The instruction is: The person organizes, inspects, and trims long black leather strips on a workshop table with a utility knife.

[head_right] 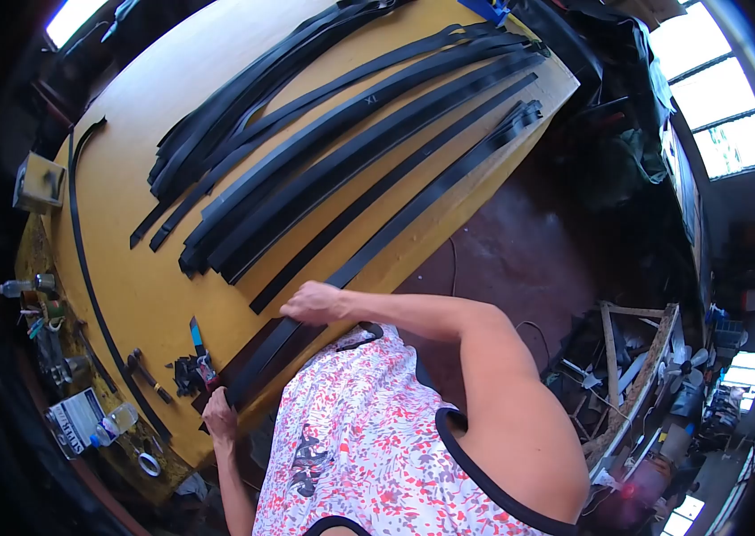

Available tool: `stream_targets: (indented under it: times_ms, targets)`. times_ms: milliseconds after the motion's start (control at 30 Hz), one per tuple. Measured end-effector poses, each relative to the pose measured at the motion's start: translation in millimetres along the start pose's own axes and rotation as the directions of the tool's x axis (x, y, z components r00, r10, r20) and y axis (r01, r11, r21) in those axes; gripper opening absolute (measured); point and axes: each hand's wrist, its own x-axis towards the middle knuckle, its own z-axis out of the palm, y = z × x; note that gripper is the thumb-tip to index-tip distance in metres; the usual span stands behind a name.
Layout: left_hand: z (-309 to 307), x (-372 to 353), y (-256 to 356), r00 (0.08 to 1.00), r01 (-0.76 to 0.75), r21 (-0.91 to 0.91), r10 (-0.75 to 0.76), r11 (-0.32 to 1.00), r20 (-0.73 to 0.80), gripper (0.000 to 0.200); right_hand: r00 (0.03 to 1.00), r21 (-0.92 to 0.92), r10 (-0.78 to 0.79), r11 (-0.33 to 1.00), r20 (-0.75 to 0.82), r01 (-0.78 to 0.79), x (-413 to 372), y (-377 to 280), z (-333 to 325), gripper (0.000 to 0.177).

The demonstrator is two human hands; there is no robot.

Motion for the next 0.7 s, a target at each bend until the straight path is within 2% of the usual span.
stream_targets:
  times_ms: [67, 100, 233, 400, 433, 500, 567, 600, 633, 700]
  targets:
    - [8, 0, -3, 1.000, 0.002, 0.045, -0.002, 0.999, -0.006, 0.020, 0.998, -0.098, 0.056, 0.994, -0.003, -0.056, -25, 27, -21, 0.008]
    - [10, 0, -4, 1.000, 0.000, 0.043, 0.000, 0.999, -0.009, 0.020, 0.995, -0.092, 0.091, 0.991, -0.038, -0.094, -39, 39, -37, 0.008]
    - [20, -3, -7, 0.997, -0.010, 0.061, 0.014, 0.998, -0.074, 0.020, 0.978, -0.187, 0.200, 0.965, 0.057, -0.186, -105, 95, -96, 0.009]
    - [34, -10, -8, 0.995, 0.021, 0.167, -0.004, 0.986, -0.102, 0.022, 0.985, -0.310, 0.160, 0.935, -0.065, -0.172, -191, 179, -155, 0.004]
    - [36, -12, -8, 0.994, 0.041, 0.198, -0.020, 0.979, -0.105, 0.023, 0.983, -0.334, 0.153, 0.926, -0.099, -0.178, -211, 200, -169, 0.004]
    - [37, -17, -6, 0.992, 0.127, 0.221, -0.122, 0.967, -0.033, 0.031, 0.966, -0.459, 0.250, 0.852, -0.066, -0.252, -255, 246, -203, 0.005]
    - [38, -18, 1, 0.973, 0.225, 0.254, -0.231, 0.941, -0.007, 0.032, 0.931, -0.507, 0.355, 0.789, -0.085, -0.347, -301, 285, -239, 0.005]
    - [28, -10, 16, 0.963, 0.247, 0.312, -0.269, 0.917, 0.030, 0.028, 0.946, -0.527, 0.319, 0.793, -0.066, -0.304, -319, 301, -254, 0.006]
    - [33, -12, 14, 0.956, 0.270, 0.316, -0.292, 0.910, 0.024, 0.032, 0.958, -0.551, 0.283, 0.792, -0.053, -0.264, -336, 318, -269, 0.006]
    - [37, -14, 10, 0.948, 0.276, 0.387, -0.315, 0.880, 0.038, 0.038, 0.925, -0.616, 0.375, 0.742, 0.055, -0.264, -368, 355, -291, 0.008]
